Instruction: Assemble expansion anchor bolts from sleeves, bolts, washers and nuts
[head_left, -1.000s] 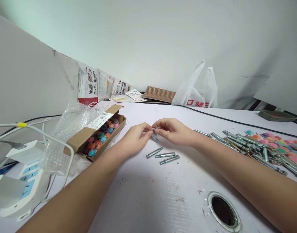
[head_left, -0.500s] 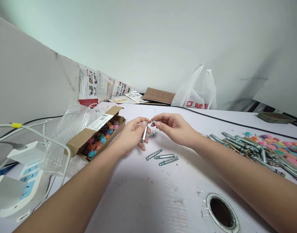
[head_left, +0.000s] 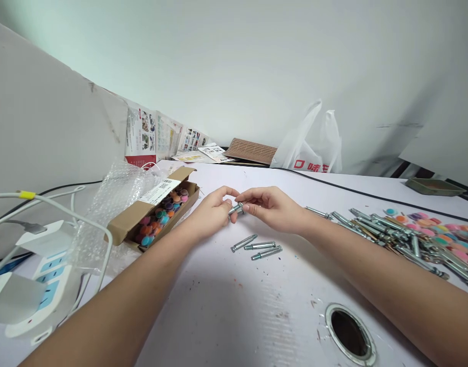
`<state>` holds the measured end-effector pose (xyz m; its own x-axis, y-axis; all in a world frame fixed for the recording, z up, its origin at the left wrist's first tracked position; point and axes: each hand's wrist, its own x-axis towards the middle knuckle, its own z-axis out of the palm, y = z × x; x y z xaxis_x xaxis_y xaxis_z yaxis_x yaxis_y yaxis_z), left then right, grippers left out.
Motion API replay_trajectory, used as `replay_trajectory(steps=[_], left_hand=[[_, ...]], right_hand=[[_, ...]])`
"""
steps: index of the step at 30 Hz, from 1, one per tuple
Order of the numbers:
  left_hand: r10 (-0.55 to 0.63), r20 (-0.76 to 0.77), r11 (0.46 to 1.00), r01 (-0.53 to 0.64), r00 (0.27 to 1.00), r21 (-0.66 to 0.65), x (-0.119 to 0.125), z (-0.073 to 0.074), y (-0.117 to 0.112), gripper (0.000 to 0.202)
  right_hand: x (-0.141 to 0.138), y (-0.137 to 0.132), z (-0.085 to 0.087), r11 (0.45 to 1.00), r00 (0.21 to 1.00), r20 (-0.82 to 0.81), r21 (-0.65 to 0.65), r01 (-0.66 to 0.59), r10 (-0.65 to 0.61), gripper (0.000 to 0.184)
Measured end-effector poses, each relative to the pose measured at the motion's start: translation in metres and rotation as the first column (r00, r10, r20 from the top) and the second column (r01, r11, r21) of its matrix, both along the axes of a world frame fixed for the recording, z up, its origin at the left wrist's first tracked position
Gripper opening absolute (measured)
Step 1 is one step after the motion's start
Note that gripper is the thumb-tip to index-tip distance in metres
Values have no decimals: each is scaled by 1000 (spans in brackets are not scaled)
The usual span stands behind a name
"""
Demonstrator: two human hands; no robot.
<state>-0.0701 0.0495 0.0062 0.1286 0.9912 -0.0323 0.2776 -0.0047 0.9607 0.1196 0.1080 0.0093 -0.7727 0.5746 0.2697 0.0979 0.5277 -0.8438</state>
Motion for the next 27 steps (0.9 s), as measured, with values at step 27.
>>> replay_trajectory(steps=[27], left_hand=[[37,-456,985,44,889,165,3,4,-6,15]], right_hand=[[-3,-18,-2,973,953,246,186,134,-178,51]])
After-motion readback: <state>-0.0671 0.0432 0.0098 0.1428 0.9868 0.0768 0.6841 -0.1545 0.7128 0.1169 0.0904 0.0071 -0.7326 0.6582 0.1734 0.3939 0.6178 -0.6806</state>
